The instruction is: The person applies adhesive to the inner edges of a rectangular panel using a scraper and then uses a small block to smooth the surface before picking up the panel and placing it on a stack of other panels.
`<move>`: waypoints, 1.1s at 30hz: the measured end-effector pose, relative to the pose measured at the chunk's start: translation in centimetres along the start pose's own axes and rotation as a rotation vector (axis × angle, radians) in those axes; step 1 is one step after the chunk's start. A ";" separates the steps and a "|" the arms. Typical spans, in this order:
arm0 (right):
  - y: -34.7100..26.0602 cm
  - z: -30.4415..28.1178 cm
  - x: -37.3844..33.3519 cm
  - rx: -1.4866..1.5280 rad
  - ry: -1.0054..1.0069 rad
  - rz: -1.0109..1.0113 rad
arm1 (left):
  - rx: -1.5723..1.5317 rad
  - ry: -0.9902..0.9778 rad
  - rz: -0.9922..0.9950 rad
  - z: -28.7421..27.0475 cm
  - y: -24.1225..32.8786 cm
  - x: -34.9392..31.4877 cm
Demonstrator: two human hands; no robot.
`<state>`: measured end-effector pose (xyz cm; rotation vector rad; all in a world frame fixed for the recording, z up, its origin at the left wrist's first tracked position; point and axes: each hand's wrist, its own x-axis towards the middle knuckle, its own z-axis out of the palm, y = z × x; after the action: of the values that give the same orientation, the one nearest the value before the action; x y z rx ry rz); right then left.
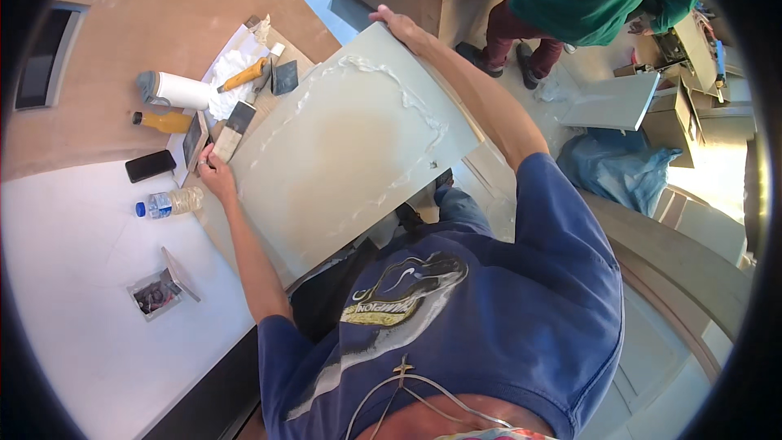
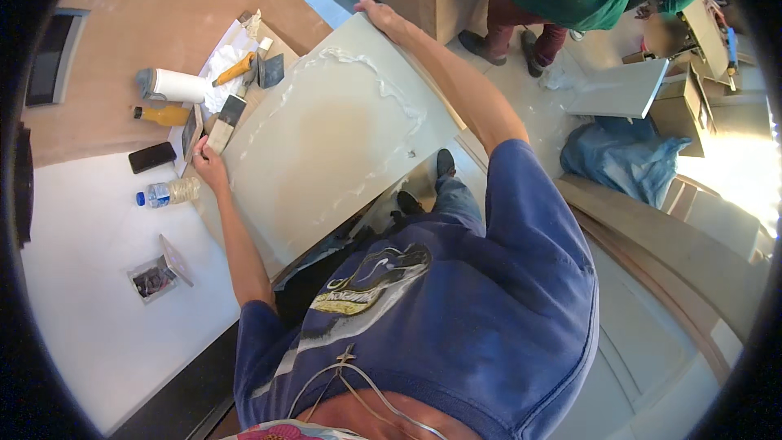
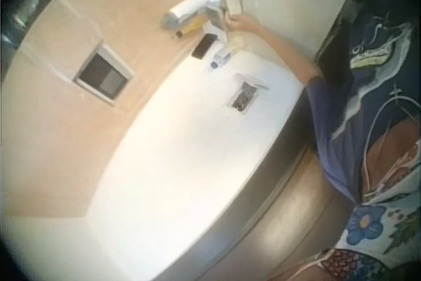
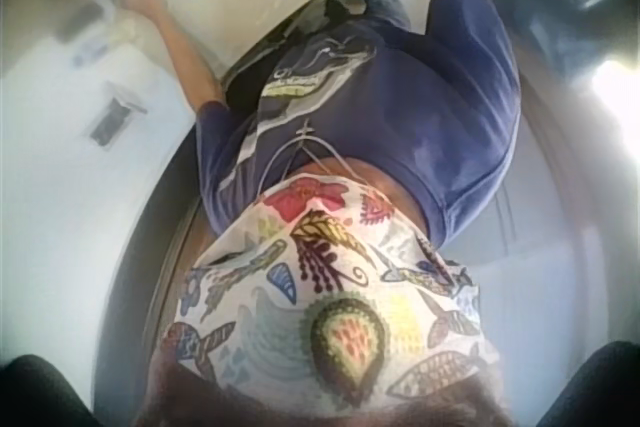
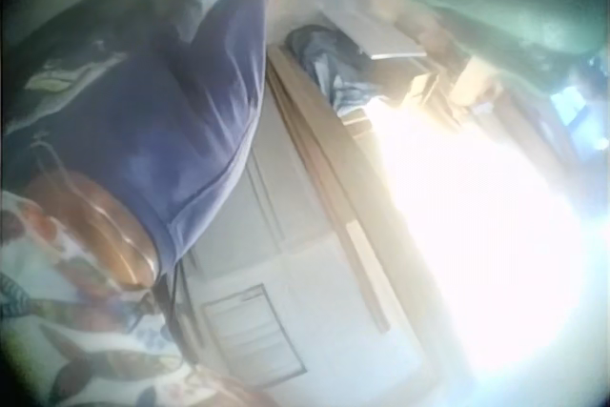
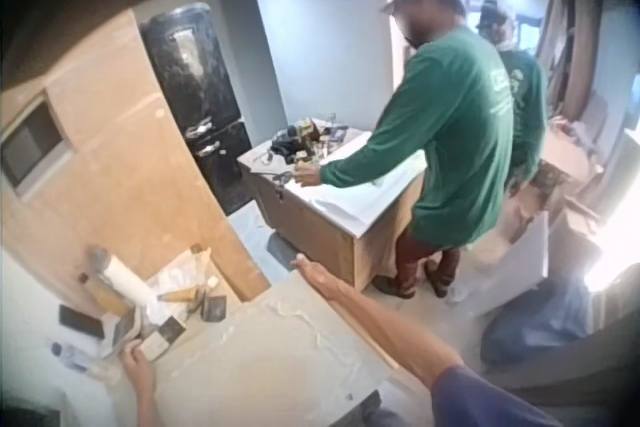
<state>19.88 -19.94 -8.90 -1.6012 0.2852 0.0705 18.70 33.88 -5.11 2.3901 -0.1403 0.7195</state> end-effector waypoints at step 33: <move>-1.4 -3.0 -11.6 -0.163 0.104 -0.162 | -0.002 -0.021 -0.136 -0.3 -0.6 -0.5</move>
<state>8.66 -21.27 -4.79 -1.7872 0.2344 -0.1172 18.35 34.52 -5.50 2.3795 0.0136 0.6309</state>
